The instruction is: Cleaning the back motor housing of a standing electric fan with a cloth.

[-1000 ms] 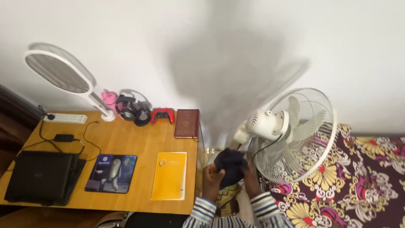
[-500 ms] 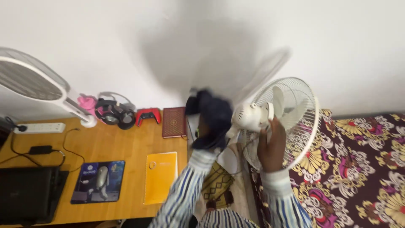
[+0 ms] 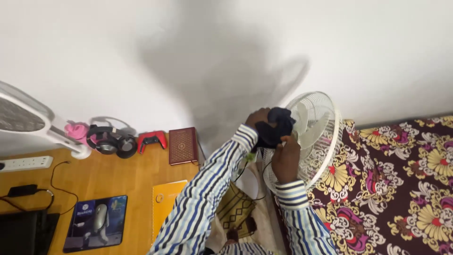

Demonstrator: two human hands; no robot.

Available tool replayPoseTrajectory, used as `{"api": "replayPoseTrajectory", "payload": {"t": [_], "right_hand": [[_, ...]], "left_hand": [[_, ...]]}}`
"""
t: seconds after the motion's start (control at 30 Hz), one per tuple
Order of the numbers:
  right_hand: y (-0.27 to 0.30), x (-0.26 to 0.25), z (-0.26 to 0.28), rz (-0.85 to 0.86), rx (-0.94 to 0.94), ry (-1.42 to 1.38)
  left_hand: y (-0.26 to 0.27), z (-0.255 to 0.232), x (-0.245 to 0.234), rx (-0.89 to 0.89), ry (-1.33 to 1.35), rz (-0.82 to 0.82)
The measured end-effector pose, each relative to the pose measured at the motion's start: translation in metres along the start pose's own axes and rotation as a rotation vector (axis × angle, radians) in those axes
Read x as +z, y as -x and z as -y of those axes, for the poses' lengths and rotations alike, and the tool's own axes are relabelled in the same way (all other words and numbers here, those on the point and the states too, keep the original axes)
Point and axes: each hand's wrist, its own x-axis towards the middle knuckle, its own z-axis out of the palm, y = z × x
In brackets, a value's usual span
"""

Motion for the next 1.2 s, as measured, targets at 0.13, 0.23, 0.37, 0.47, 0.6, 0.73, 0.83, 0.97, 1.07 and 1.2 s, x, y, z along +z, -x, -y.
{"api": "replayPoseTrajectory", "payload": {"t": [0.13,0.23,0.37,0.47,0.6,0.73,0.83,0.97,1.07,1.2], "right_hand": [[0.000,0.010,0.014,-0.026,-0.055,0.062],[-0.001,0.010,0.016,0.007,-0.047,0.071],[0.001,0.005,0.016,0.005,-0.032,0.028],[0.002,0.009,0.006,0.003,-0.099,0.090],[0.000,0.010,0.013,-0.060,-0.108,0.142],[0.013,0.008,0.025,-0.007,-0.098,0.050],[0.003,0.014,0.021,0.022,-0.054,0.074],[0.010,0.010,0.025,-0.025,-0.145,0.219],[0.012,0.000,0.023,0.009,-0.095,0.205],[0.005,0.001,0.010,-0.015,-0.101,0.150]], "left_hand": [[-0.012,0.016,0.022,-0.015,-0.221,-0.078],[-0.022,0.017,0.055,-0.115,-0.327,-0.136],[-0.020,0.012,0.053,-0.082,-0.284,-0.124],[-0.026,0.026,0.040,-0.037,-0.241,-0.149],[-0.047,0.111,0.060,-0.022,0.112,0.020],[-0.006,0.139,0.099,0.065,0.022,0.106],[-0.018,0.143,0.099,0.068,0.063,0.003],[0.003,0.146,0.112,0.060,0.125,-0.095],[0.050,0.180,0.112,0.035,0.178,-0.166],[0.019,0.106,0.090,-0.007,0.358,-0.269]]}}
